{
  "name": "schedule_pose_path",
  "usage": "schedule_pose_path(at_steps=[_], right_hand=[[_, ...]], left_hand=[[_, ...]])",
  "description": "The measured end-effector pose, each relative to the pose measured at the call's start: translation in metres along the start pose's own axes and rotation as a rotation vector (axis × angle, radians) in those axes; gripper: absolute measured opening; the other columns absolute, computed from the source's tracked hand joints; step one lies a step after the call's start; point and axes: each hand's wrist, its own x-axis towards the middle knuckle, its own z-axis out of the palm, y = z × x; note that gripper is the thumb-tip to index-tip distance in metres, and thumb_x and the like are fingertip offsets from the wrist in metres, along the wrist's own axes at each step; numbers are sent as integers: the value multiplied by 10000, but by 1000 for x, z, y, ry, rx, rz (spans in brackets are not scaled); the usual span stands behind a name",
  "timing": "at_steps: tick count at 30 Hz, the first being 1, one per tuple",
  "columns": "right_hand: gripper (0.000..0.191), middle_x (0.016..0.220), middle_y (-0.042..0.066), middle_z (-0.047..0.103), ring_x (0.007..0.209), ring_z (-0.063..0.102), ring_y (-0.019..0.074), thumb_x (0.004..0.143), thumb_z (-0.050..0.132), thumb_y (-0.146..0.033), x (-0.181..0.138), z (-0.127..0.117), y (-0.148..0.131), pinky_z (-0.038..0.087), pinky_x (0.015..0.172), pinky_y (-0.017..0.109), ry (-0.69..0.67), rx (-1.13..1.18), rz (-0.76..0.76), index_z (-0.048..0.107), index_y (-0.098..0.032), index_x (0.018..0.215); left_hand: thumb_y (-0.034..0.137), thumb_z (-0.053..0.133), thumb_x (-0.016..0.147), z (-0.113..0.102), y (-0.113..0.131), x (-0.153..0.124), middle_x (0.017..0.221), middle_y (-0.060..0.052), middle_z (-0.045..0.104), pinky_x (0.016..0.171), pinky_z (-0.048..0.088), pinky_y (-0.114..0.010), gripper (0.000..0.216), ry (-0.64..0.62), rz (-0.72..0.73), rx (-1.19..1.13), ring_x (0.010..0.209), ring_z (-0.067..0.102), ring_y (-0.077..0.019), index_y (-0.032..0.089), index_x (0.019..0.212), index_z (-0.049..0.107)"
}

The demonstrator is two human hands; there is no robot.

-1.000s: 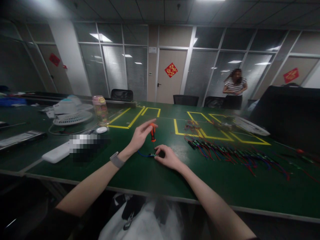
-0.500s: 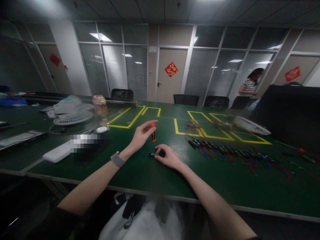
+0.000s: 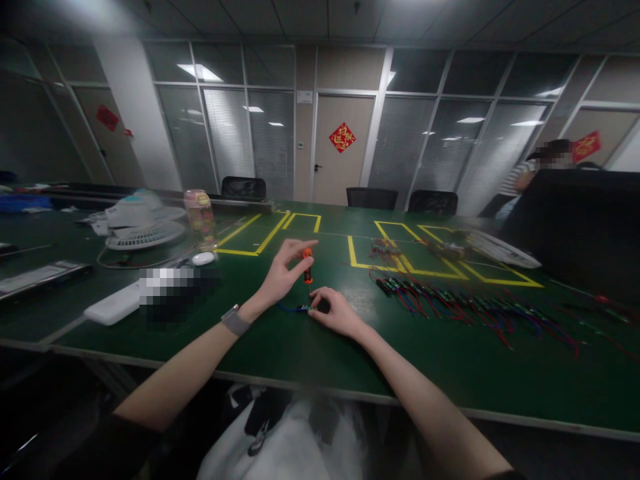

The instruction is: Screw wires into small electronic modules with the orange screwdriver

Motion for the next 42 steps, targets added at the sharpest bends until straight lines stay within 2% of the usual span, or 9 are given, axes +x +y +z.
schedule_pose_path(at_steps=[5, 9, 14, 16, 20, 26, 32, 38, 42], right_hand=[[83, 1046, 87, 656, 989, 617, 217, 732, 672, -209, 0, 1, 1, 443, 919, 394, 8, 3, -2, 598, -177, 749], [85, 1060, 90, 654, 998, 616, 224, 735, 672, -216, 1, 1, 1, 444, 915, 395, 4, 1, -1, 598, -179, 752], [79, 1052, 84, 657, 986, 618, 219, 733, 672, -217, 0, 1, 1, 443, 918, 392, 10, 0, -11, 604, -182, 751], [81, 1051, 84, 657, 988, 619, 217, 730, 676, -217, 0, 1, 2, 445, 916, 388, 10, 7, -10, 606, -181, 750], [84, 1057, 85, 656, 988, 619, 217, 731, 677, -220, 1, 1, 2, 447, 913, 389, 13, 17, -8, 606, -179, 749], [83, 1042, 87, 659, 974, 621, 218, 732, 673, -217, 0, 1, 2, 445, 911, 391, 12, 4, -9, 604, -177, 756], [118, 1033, 78, 656, 993, 615, 214, 730, 679, -212, 0, 1, 3, 444, 915, 387, 16, 13, -24, 595, -181, 808], [102, 1026, 79, 652, 987, 615, 217, 723, 681, -204, 0, 0, 3, 443, 916, 388, 8, -2, -32, 607, -180, 789], [94, 1043, 84, 654, 994, 616, 219, 730, 674, -213, 0, 0, 3, 443, 921, 390, 1, -3, -14, 607, -178, 785]], left_hand=[[289, 446, 916, 1, 1, 0, 1034, -56, 627, 822, 480, -293, 394, -81, -85, -155, 885, 604, -146, 216, 1296, 522], [313, 587, 843, -1, 3, -1, 947, -37, 582, 825, 464, -272, 321, 22, 4, 69, 856, 557, -136, 218, 1146, 638], [242, 411, 928, 0, 0, -1, 1094, -59, 572, 896, 451, -300, 374, -48, -19, -71, 957, 573, -143, 245, 1280, 536], [234, 450, 912, 1, -1, -1, 1066, -59, 594, 878, 465, -306, 409, -46, -39, -133, 925, 587, -144, 232, 1319, 494], [261, 627, 813, 1, 2, -1, 968, -40, 541, 844, 462, -275, 369, 36, 22, 52, 878, 539, -135, 228, 1180, 621], [211, 440, 907, 2, -2, 1, 1116, -61, 505, 816, 485, -268, 391, -63, -74, -184, 904, 576, -126, 253, 1286, 527], [263, 647, 797, 3, -4, 0, 999, -40, 514, 832, 474, -263, 351, 35, -10, -48, 892, 542, -131, 227, 1146, 633], [259, 449, 912, 2, 3, 0, 1014, -48, 568, 788, 482, -265, 375, -127, -102, -235, 870, 583, -130, 241, 1274, 545], [280, 590, 840, 3, 4, -1, 965, -34, 550, 775, 471, -241, 358, -85, -65, -167, 851, 556, -124, 235, 1194, 614]])
